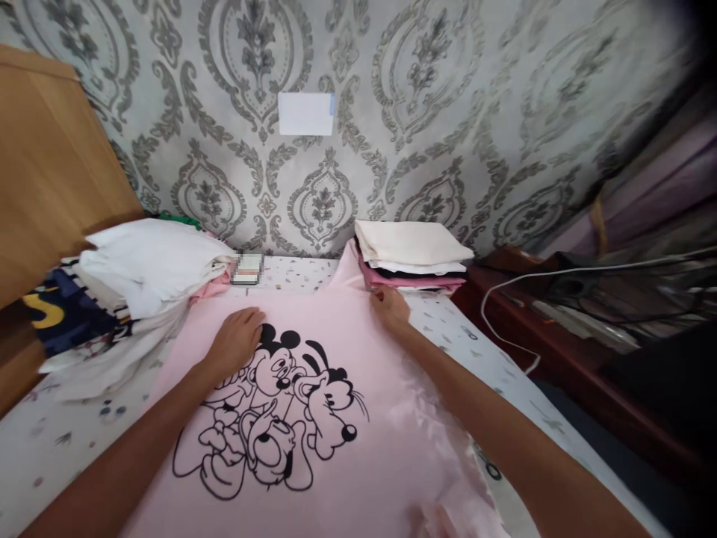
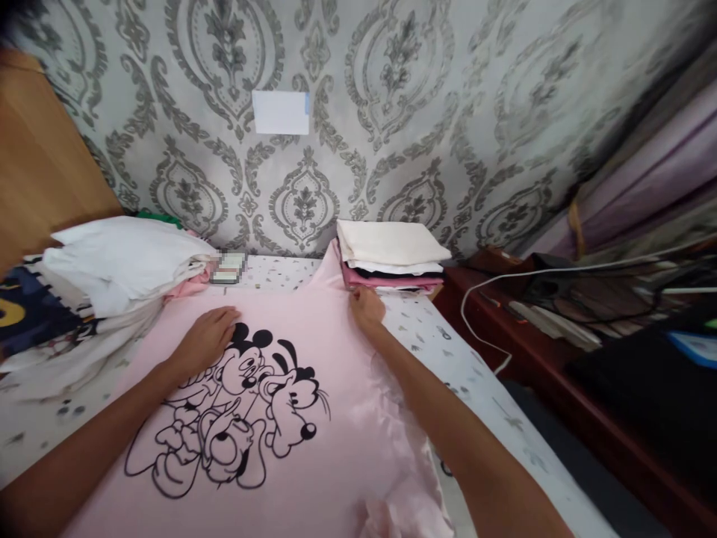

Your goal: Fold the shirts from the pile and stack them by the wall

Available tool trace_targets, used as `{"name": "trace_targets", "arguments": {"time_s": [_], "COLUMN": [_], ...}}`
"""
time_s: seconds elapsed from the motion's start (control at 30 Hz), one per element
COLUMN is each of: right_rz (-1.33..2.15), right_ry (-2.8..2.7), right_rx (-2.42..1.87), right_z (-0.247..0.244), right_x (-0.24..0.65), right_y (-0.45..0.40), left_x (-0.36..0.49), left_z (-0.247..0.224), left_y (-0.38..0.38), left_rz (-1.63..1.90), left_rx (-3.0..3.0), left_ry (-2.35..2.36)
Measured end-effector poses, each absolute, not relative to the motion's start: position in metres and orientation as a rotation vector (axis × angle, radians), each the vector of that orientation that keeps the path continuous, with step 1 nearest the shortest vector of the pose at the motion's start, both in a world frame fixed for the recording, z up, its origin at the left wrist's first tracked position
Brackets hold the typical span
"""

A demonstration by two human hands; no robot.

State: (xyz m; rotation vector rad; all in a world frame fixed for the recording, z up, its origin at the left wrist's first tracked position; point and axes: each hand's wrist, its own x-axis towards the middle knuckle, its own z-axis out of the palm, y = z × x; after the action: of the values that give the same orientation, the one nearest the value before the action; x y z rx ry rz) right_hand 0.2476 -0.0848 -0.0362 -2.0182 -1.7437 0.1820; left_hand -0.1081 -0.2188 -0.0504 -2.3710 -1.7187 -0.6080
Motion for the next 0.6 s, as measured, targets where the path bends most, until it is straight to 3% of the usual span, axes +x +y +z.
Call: {"name": "trace_targets", "arguments": {"time_s": [0.13, 0.27, 0.43, 0.6], "right_rz": [0.045, 0.12, 0.091, 0.255], "right_ry": [-1.966, -2.385, -2.39, -2.293], "right_rx": [-1.685, -1.232, -1.462, -1.574], "right_z": [-0.046, -0.066, -0.068, -0.055], "right_x": [0.236, 0.233, 0.252, 0.275], "right_y": [-0.112, -0.13, -0.124, -0.143], "left_x": [-0.108, -0.124, -0.176, -0.201], "left_z": [-0.048, -0.046, -0.035, -0.03], "left_y": [-0.221, -0.216, -0.203, -0.206], "left_rz": [-0.549, -0.445, -0.326, -0.286], "left_rx": [-2.415, -2.471, -2.375, -2.391], "left_ry": [-1.772, -1.829, -1.994, -1.867]}}
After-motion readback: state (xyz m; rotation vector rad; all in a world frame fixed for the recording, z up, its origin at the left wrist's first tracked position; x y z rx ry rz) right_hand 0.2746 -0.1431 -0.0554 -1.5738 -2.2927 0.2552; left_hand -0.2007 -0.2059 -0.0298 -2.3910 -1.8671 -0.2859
